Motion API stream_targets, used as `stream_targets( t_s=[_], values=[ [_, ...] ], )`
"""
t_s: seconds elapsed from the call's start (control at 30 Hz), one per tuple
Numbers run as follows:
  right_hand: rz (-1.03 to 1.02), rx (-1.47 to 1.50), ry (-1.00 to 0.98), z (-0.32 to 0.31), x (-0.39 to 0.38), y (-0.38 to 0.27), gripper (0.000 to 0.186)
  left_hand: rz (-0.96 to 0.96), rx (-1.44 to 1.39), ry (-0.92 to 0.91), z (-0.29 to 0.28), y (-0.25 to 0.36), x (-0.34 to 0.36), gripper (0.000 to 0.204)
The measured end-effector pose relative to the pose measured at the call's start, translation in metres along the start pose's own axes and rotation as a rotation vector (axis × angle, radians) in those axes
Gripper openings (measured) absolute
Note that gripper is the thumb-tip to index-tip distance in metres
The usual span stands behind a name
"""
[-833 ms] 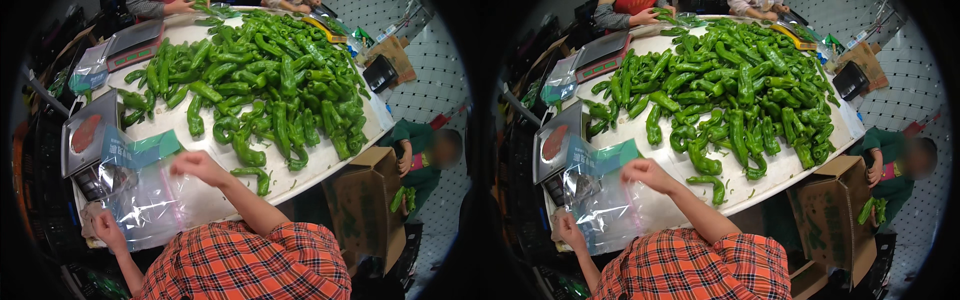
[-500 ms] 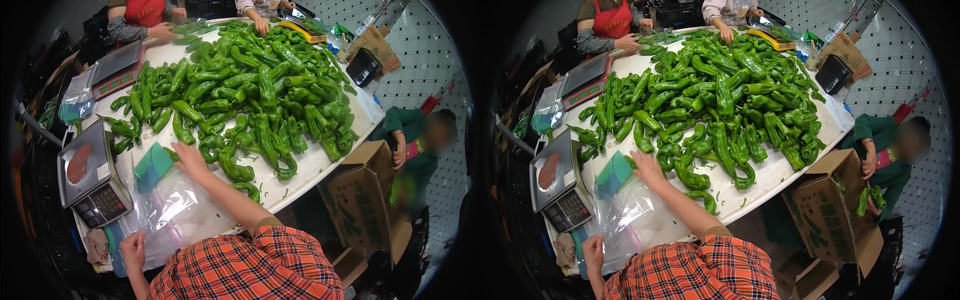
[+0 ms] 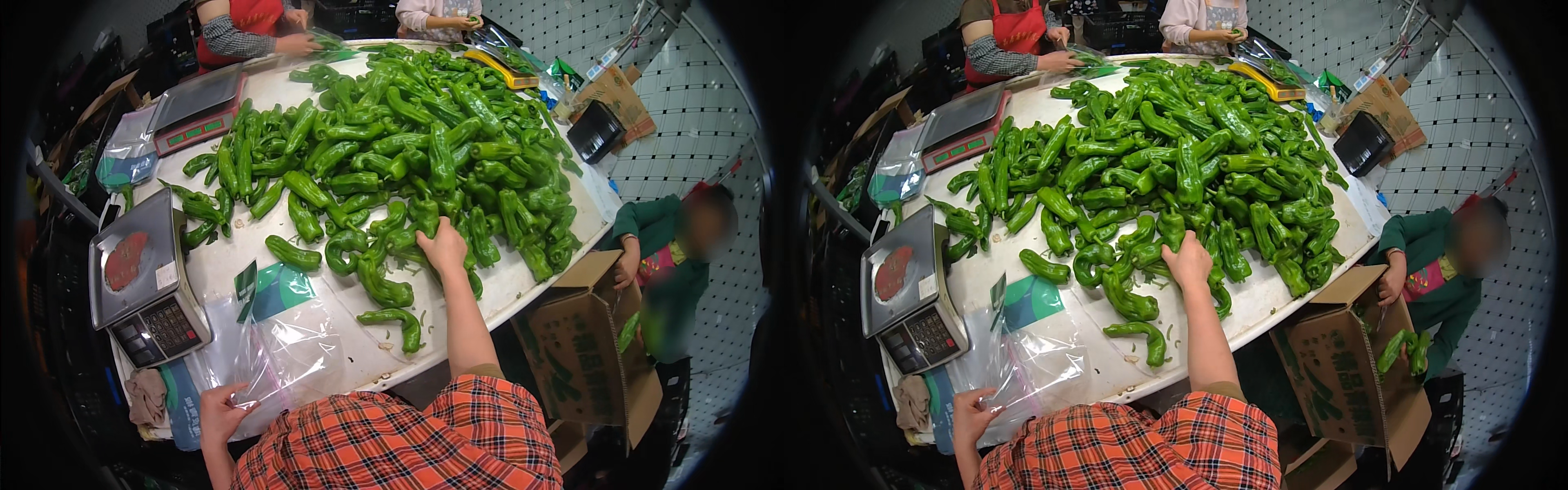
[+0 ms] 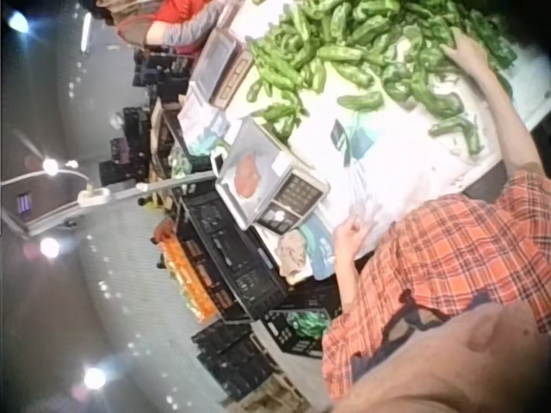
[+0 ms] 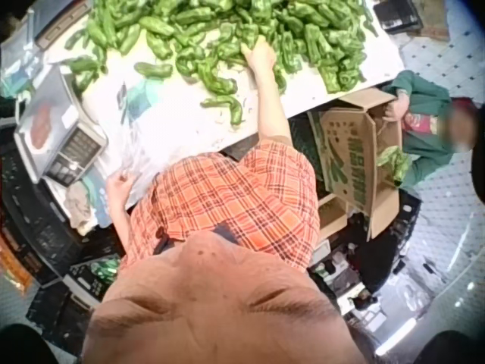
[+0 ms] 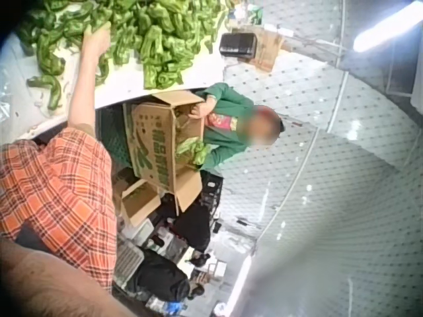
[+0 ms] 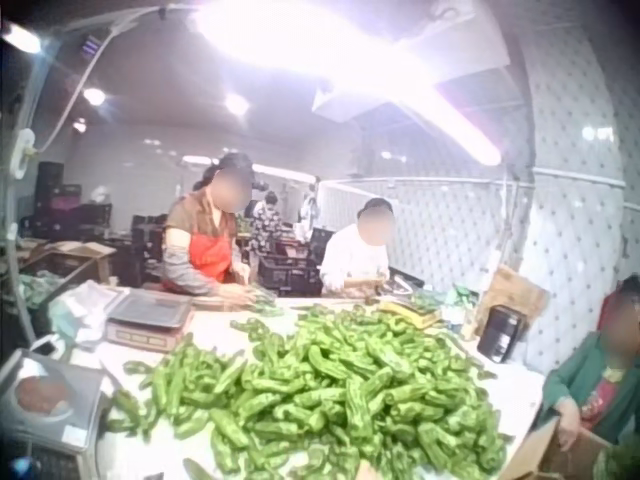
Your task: The person selects green peppers from a large pile on a table, places them into clear plastic bags, and then puts the filled bags into a black crate. The person repeats this process throughout the video.
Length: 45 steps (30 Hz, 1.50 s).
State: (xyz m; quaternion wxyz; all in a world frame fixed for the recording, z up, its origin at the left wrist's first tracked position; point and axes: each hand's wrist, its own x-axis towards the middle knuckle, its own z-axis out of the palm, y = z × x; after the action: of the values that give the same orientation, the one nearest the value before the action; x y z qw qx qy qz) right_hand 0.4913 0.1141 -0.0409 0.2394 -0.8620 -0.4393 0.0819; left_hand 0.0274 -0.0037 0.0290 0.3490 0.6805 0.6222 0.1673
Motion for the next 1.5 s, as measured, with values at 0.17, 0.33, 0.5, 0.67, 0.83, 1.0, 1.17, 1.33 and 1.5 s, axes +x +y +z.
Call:
stream_targets(
  t_s=[0.17, 0.33, 0.5, 0.67, 0.83, 1.0, 1.17, 1.33, 1.5],
  values=[
    [-0.096, 1.258, -0.125, -0.032, -0.026, -0.036, 0.045, 0.029, -0.051, 0.309, 0.001, -0.019, -0.007, 0.017],
    [-0.272, 1.831, -0.395, -0.055, -0.078, -0.081, 0.048, 0.073, -0.081, 0.536, -0.008, -0.013, 0.002, 0.022],
    [-0.563, 1.804, -0.523, -0.051, -0.126, -0.103, 0.067, 0.111, -0.081, 0.618, -0.007, 0.002, 0.015, 0.022],
    [-0.823, 1.920, -0.890, -0.056, -0.162, -0.114, 0.036, 0.079, -0.177, 0.649, -0.004, 0.012, 0.023, 0.022],
    [-1.048, 1.035, -0.927, -0.049, -0.182, -0.127, 0.032, 0.098, -0.293, 0.484, 0.005, 0.016, 0.021, 0.024],
    [-1.297, 0.475, -0.541, -0.015, -0.196, -0.149, 0.040, 0.121, -0.178, 0.247, 0.017, 0.030, 0.007, 0.027],
    [-1.304, 0.295, -0.596, 0.035, -0.191, -0.136, 0.044, 0.069, -0.160, 0.152, 0.017, 0.041, -0.001, 0.028],
    [-0.986, 0.267, -0.645, 0.077, -0.184, -0.111, 0.056, 0.156, -0.126, 0.212, 0.035, 0.033, 0.000, 0.028],
    [-0.774, 0.372, -0.758, 0.089, -0.211, -0.110, 0.082, 0.087, -0.182, 0.178, 0.044, 0.029, 0.002, 0.030]
  ],
)
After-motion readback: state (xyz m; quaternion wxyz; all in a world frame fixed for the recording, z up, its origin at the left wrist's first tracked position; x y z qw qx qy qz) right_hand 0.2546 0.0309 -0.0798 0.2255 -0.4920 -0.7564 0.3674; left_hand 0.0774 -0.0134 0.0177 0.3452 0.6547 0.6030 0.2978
